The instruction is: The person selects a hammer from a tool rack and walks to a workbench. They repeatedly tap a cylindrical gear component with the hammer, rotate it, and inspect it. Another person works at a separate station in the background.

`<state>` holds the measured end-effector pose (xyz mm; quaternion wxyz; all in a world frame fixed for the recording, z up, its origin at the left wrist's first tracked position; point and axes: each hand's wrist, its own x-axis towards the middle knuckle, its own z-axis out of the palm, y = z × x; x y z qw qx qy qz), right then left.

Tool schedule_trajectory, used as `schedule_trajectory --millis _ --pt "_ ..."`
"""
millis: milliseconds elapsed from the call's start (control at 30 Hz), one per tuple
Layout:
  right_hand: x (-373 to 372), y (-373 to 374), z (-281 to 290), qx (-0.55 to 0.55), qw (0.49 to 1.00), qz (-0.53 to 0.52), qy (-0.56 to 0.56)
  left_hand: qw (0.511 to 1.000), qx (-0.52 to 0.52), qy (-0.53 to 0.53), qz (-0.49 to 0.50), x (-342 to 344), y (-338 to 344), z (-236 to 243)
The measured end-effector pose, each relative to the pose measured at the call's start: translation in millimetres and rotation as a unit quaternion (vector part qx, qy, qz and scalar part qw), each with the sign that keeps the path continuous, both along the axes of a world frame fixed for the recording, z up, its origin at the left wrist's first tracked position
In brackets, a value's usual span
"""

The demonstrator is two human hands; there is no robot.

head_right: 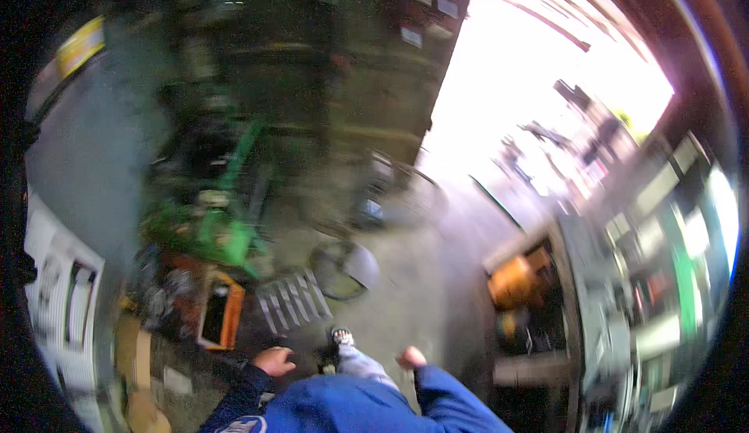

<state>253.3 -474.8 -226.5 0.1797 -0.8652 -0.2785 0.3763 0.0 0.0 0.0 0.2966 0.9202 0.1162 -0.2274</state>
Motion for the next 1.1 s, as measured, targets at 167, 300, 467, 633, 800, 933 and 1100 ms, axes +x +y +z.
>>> schedule_trajectory --millis 167,300,467,633,800,933,1100 --pt "-76 -113 53 -0.061 0.95 -0.301 0.063 0.998 -0.051 0.037 -0.008 36 -98 -17" --pt "-153 -178 64 -0.042 0.892 -0.446 0.062 0.981 -0.001 0.063 -0.181 68 -176 -18" --pt "-252 -266 66 0.002 0.821 -0.565 0.079 0.916 0.123 0.054 -0.379 132 -284 -11" --pt "-366 -401 75 -0.006 0.705 -0.697 0.13 0.904 0.121 -0.033 -0.41 204 -451 2" --pt "-465 -509 98 0.113 0.344 -0.921 0.145 0.891 -0.035 -0.108 -0.44 199 -643 28" --pt "-499 -561 115 0.356 0.173 -0.915 0.077 0.827 -0.048 0.031 -0.559 177 -742 42" --pt "-472 -613 144 0.575 -0.063 -0.815 -0.033 0.778 0.052 0.069 -0.622 195 -806 4"
